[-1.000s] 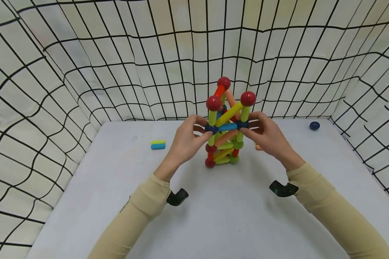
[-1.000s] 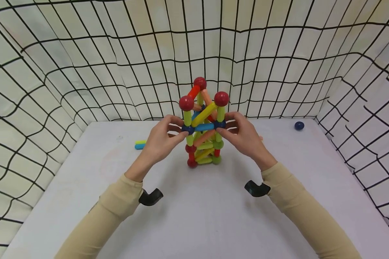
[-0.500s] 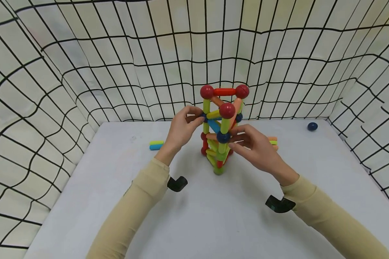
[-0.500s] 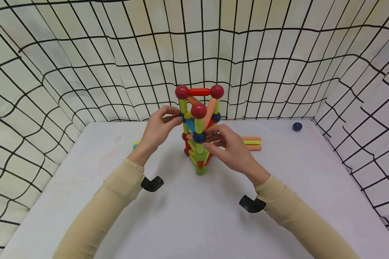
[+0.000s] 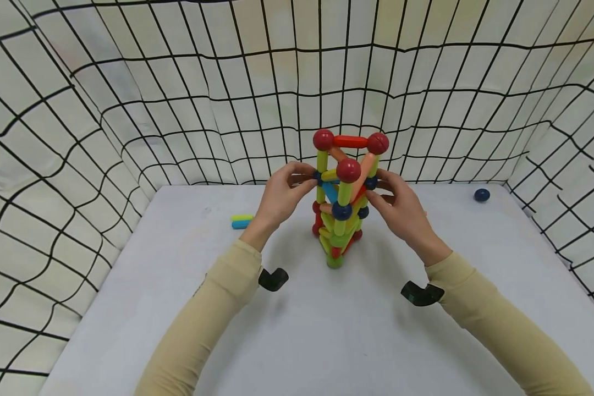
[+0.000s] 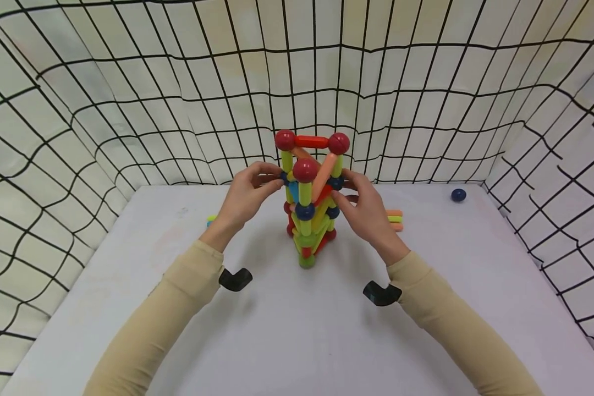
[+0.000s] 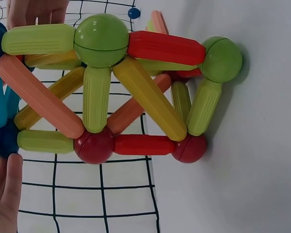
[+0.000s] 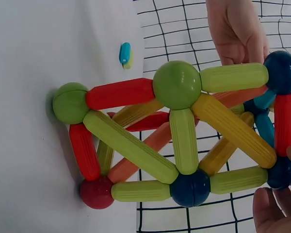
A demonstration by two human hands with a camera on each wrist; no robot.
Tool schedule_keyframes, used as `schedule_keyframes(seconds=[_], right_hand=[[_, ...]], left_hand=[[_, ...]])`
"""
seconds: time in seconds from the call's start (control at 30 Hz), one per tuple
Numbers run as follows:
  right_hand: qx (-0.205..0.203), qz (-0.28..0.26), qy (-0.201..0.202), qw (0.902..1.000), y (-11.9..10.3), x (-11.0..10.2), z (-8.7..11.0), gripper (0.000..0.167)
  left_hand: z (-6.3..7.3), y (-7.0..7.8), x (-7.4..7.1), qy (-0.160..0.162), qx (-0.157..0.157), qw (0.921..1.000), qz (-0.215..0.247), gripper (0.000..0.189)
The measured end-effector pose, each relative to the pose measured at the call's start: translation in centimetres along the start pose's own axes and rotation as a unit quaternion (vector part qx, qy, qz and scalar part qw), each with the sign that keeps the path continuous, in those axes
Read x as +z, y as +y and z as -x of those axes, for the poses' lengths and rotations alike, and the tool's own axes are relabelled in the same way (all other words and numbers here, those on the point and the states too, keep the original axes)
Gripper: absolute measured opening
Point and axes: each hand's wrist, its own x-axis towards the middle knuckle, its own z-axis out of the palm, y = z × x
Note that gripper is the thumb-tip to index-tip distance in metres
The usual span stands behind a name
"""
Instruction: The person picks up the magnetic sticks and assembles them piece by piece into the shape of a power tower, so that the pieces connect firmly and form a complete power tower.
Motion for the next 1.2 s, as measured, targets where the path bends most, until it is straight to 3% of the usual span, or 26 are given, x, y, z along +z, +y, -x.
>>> schedule_keyframes(seconds=[0.13,0.27,0.4,0.53,0.7,0.87,1.0,1.2], right_hand=[[0.008,-0.007,0.002,0.9999,0.2,-0.5,0.3,0.050],[0.019,-0.008,-0.004,0.9998,0.3,-0.9,0.7,0.050],[0.013,-0.010,-0.010,0.9998,0.5,-1.2,1.0,0.051],[0.007,-0.015,-0.011,0.9998,0.7,-1.3,1.0,0.050],[0.006,-0.019,-0.011,0.9997,0.7,-1.4,1.0,0.049],[0.003,-0.023,-0.020,0.9995,0.7,-1.5,0.9,0.050],[0.005,-0.024,-0.022,0.9995,0.8,-1.5,0.8,0.051],[0.013,-0.023,-0.021,0.9994,0.8,-1.6,0.8,0.050]], left_hand=[[-0.1,-0.1,-0.1,-0.039,-0.001,0.9990,0.024,0.031],[0.1,-0.7,-1.0,-0.080,-0.008,0.9966,0.016,0.033],[0.4,-2.4,-3.0,-0.110,-0.028,0.9932,-0.025,0.034],[1.1,-5.2,-5.7,-0.116,-0.077,0.9875,-0.074,0.033],[2.3,-9.1,-8.4,-0.101,-0.150,0.9725,-0.147,0.032],[3.4,-11.4,-10.2,-0.081,-0.187,0.9557,-0.213,0.030],[3.8,-11.9,-10.5,-0.089,-0.192,0.9446,-0.250,0.026],[3.9,-11.3,-9.8,-0.147,-0.189,0.9296,-0.280,0.025]])
